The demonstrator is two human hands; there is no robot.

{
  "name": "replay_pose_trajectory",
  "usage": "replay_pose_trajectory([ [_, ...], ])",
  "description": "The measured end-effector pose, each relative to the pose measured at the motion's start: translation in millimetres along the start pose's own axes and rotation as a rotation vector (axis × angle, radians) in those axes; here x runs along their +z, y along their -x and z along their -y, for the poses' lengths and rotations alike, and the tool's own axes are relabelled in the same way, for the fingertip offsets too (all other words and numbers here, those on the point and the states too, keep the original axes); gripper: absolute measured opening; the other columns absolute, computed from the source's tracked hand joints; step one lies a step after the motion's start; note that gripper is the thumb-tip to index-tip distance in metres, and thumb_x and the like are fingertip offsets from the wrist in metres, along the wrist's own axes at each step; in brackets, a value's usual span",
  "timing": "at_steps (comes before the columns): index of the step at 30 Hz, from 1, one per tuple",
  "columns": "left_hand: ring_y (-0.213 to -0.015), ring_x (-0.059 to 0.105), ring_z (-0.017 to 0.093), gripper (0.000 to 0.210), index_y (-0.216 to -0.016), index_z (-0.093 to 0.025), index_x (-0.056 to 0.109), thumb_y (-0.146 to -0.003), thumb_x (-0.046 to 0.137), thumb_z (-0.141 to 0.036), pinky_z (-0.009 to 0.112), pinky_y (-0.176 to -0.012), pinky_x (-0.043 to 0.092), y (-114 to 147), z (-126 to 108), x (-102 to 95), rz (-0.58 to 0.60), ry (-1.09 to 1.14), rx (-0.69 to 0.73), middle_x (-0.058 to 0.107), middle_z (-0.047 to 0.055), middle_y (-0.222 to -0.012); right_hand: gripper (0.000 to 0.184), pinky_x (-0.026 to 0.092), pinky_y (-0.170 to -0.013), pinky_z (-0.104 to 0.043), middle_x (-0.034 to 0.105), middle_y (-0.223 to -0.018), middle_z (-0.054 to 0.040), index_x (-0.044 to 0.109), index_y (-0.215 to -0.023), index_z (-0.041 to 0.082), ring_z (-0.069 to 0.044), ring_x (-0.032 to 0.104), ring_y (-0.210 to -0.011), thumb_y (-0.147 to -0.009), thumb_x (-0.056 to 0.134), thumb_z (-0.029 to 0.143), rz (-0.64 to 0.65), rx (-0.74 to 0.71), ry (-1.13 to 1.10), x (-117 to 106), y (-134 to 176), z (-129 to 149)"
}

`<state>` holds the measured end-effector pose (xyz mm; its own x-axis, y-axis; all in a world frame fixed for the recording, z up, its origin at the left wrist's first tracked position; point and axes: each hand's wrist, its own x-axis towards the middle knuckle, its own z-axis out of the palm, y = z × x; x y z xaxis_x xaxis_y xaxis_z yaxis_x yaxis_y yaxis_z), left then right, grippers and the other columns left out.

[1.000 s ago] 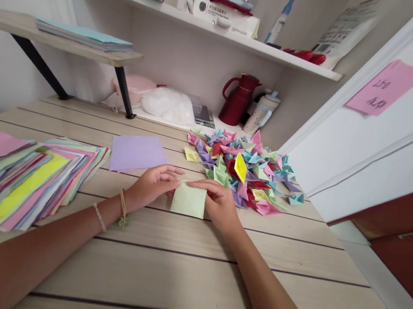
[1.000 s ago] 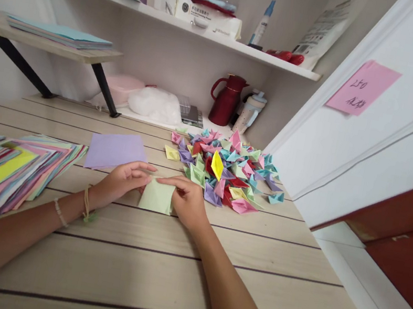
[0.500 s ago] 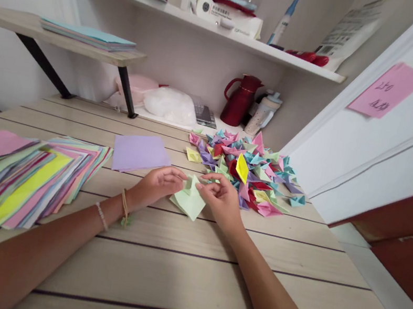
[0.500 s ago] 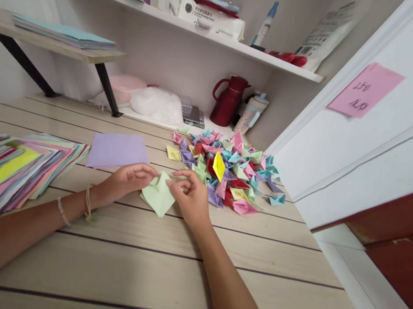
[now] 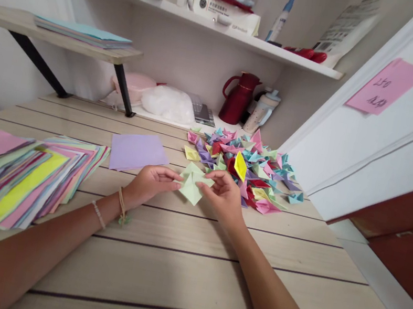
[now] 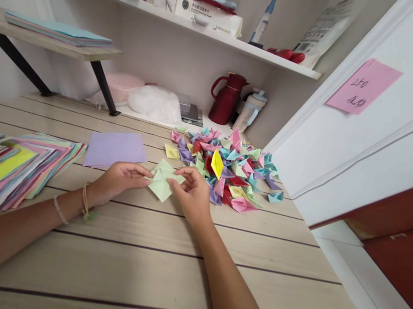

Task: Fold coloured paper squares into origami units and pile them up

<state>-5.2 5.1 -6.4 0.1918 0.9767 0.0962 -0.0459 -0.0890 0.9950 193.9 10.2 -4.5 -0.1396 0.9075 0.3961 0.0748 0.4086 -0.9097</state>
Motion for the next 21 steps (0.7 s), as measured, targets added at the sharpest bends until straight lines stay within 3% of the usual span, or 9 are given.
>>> replay_pose_trajectory([
  [3, -0.071, 0.065, 0.017, 0.023, -0.078, -0.014, 0.071, -0.061, 0.075, -0.028, 0.031, -0.074, 0.052, 0, 0, -0.6, -0.046, -0.023, 0.002, 0.073, 0.005, -0.078, 0.028, 0.049, -0.061, -0.025, 0.064, -0.087, -0.0030, 0.056, -0.094, 0.021, -0.015, 0.061, -0.075, -0.070, 0.068, 0.028, 0.057, 0.012, -0.089, -1, -1, 4],
  [7, -0.063, 0.064, 0.015, 0.022, -0.077, -0.013, 0.068, -0.067, 0.069, -0.033, 0.028, -0.066, 0.053, 0, -4, 1.0, -0.105, -0.020, 0.018, 0.072, 0.005, -0.073, 0.020, 0.050, -0.062, -0.028, 0.066, -0.081, -0.0052, 0.063, -0.084, 0.017, -0.016, 0.061, -0.071, -0.074, 0.063, 0.035, 0.049, 0.067, -0.053, -1, 0, 5],
  [11, -0.060, 0.063, 0.014, 0.022, -0.084, -0.014, 0.062, -0.069, 0.067, -0.030, 0.026, -0.061, 0.052, 1, -6, 2.4, -0.112, 0.006, 0.071, 0.069, 0.001, -0.065, 0.026, 0.051, -0.062, -0.029, 0.065, -0.069, -0.0015, 0.058, -0.099, 0.020, -0.016, 0.061, -0.066, -0.078, 0.058, 0.035, 0.056, 0.097, -0.098, 1, 1, 3],
  [15, -0.074, 0.065, 0.017, 0.018, -0.081, -0.014, 0.065, -0.068, 0.067, -0.027, 0.028, -0.071, 0.052, 2, -3, 3.5, -0.094, -0.029, 0.100, 0.071, 0.005, -0.078, 0.019, 0.051, -0.062, -0.028, 0.065, -0.079, -0.0031, 0.063, -0.091, 0.020, -0.015, 0.060, -0.068, -0.078, 0.058, 0.033, 0.073, 0.053, -0.024, 0, 1, 1],
  [18, -0.083, 0.065, 0.020, 0.035, -0.096, -0.012, 0.063, -0.064, 0.071, -0.024, 0.032, -0.077, 0.051, 2, 2, 4.1, -0.041, -0.016, 0.086, 0.070, 0.009, -0.092, 0.029, 0.049, -0.063, -0.028, 0.065, -0.078, -0.0038, 0.065, -0.100, 0.019, -0.015, 0.058, -0.066, -0.073, 0.064, 0.030, 0.099, 0.028, 0.096, -2, 0, 0],
  [21, -0.078, 0.064, 0.018, 0.045, -0.103, -0.012, 0.061, -0.062, 0.073, -0.025, 0.030, -0.073, 0.051, 1, 4, 3.6, -0.058, -0.115, 0.124, 0.069, 0.009, -0.091, 0.035, 0.048, -0.063, -0.029, 0.066, -0.078, -0.0043, 0.064, -0.106, 0.019, -0.016, 0.058, -0.065, -0.073, 0.065, 0.028, 0.087, -0.024, 0.241, -3, 0, 2],
])
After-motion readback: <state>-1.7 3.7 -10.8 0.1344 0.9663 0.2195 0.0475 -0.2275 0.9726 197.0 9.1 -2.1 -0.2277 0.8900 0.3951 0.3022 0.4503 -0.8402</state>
